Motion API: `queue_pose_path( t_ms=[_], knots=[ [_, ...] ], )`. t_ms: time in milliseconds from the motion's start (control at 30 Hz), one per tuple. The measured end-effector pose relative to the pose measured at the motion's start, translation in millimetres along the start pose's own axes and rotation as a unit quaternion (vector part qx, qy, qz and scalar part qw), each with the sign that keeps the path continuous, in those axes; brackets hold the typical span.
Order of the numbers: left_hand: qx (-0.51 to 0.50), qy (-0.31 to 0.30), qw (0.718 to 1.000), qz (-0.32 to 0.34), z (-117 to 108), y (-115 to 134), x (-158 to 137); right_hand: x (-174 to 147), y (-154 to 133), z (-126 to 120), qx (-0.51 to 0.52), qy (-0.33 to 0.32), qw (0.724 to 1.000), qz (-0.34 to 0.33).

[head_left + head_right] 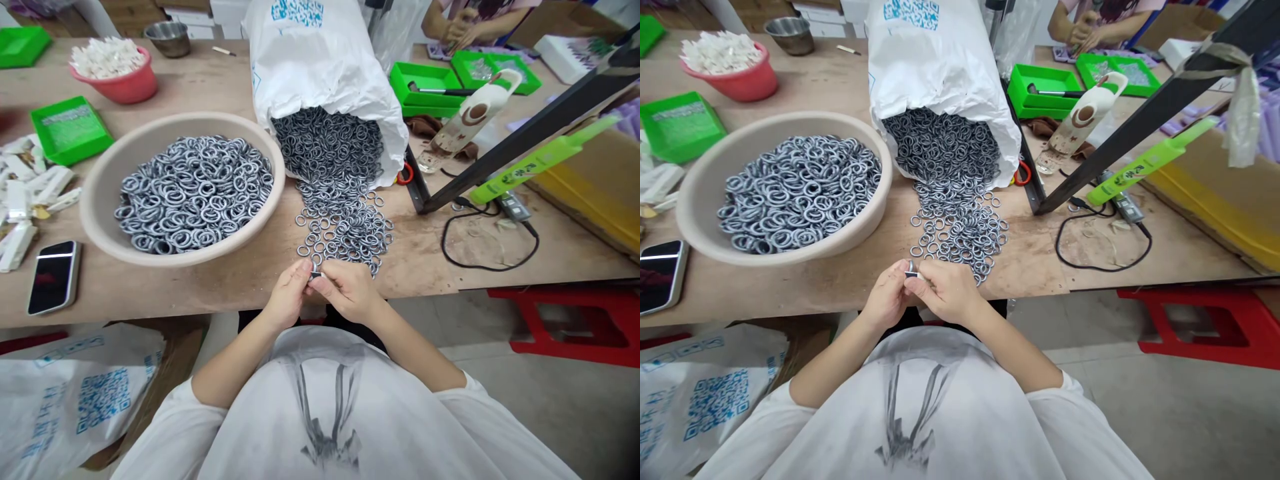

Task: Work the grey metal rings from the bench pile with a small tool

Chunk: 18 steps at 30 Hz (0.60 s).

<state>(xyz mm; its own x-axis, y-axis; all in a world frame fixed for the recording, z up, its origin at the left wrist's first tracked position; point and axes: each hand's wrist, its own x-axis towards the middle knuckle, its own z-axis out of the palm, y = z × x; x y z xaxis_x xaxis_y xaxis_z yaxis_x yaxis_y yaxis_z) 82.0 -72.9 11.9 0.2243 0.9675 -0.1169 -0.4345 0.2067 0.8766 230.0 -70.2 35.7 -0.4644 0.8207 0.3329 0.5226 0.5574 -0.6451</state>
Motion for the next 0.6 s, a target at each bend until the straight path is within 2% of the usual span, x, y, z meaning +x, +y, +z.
queue_pose_path(
  t_ms=[100,233,300,400,500,567,600],
  knots=[
    [0.02,-0.017,1.0,0.01,-7,-4,-3,1,9,4,0.042,0.0,0.999,0.019],
    [0.07,-0.145,0.987,0.012,-17,-12,-15,10,35,7,0.019,0.065,0.989,0.13],
    [0.076,-0.16,0.984,0.016,-25,-13,-20,19,42,9,-0.029,0.046,0.985,0.162],
    [0.094,-0.096,0.99,0.032,-40,-9,-21,38,38,18,-0.156,-0.034,0.976,0.147],
    [0.104,-0.034,0.993,0.042,-56,-1,-16,56,30,28,-0.271,-0.117,0.945,0.142],
    [0.074,0.016,0.996,0.036,-62,3,-13,64,29,31,-0.291,-0.131,0.935,0.157],
    [0.051,0.042,0.998,0.024,-64,5,-11,66,30,31,-0.268,-0.116,0.942,0.162]
  ],
)
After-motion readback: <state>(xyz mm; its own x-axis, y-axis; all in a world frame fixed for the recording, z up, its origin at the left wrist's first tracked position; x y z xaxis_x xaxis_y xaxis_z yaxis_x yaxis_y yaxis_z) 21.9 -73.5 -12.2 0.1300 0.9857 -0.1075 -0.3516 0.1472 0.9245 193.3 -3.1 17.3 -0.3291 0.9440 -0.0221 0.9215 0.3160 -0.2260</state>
